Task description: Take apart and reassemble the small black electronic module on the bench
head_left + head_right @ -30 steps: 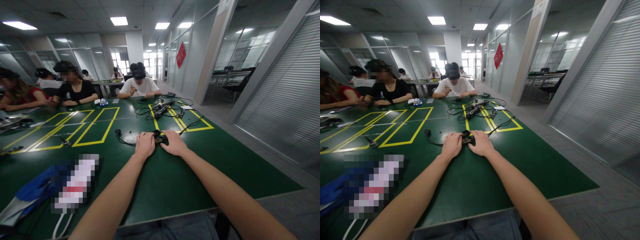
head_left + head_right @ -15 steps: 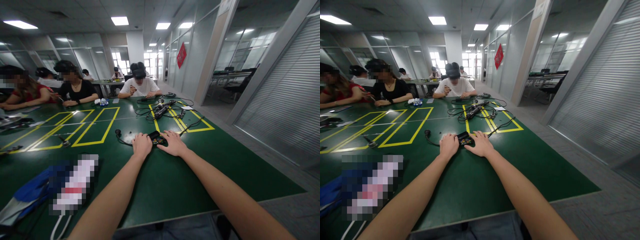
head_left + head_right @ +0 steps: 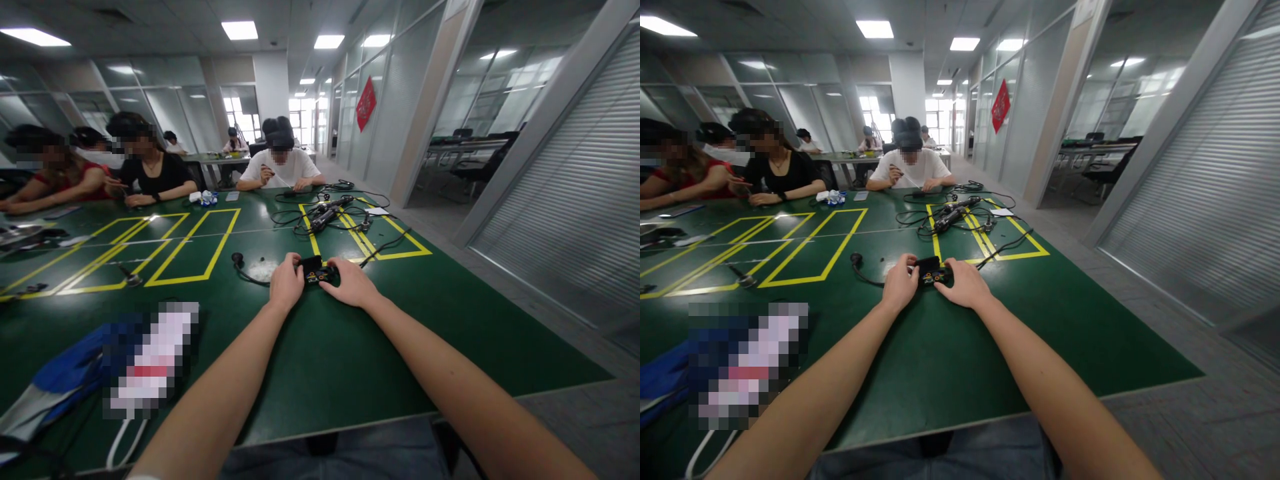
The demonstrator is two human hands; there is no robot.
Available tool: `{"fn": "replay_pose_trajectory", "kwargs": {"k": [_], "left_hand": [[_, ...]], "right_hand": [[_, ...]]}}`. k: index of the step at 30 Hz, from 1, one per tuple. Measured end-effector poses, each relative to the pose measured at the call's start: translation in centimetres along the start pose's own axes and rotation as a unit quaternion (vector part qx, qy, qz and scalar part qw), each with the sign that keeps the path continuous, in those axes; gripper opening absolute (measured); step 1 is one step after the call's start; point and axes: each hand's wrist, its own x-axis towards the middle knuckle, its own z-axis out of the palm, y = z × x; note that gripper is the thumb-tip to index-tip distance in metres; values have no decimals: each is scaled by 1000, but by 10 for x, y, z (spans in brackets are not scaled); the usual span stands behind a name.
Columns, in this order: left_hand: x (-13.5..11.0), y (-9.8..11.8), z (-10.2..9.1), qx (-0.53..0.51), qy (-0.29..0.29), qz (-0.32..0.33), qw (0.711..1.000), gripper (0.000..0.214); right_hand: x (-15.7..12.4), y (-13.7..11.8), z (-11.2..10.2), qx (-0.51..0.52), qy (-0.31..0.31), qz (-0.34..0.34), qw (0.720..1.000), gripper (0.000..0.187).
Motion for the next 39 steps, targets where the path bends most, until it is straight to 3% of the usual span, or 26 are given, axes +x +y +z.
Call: {"fn": "replay_pose_trajectory", "kwargs": {"k": [4,9,13,21,26,34,39], "left_hand": [[-2,-1,-1,-16,-10,60,998,43],[-6,0,-4,-20,-21,103,994,28],[-6,1,-3,-15,-37,93,995,17],[-6,-3,-2,-16,-32,165,986,40],[-6,-5,0,-38,-52,210,976,38],[-4,-4,2,-26,-98,213,972,42],[-6,-1,0,-9,-106,218,970,43]], "right_hand": [[1,1,0,10,0,16,1000,74],[0,1,2,12,5,-23,1000,52],[0,1,1,25,9,-38,999,48],[0,1,0,-13,10,-1,1000,54],[0,0,0,-15,10,6,1000,51],[2,2,4,-10,8,18,1000,63],[3,4,5,-7,12,16,1000,55]]}}
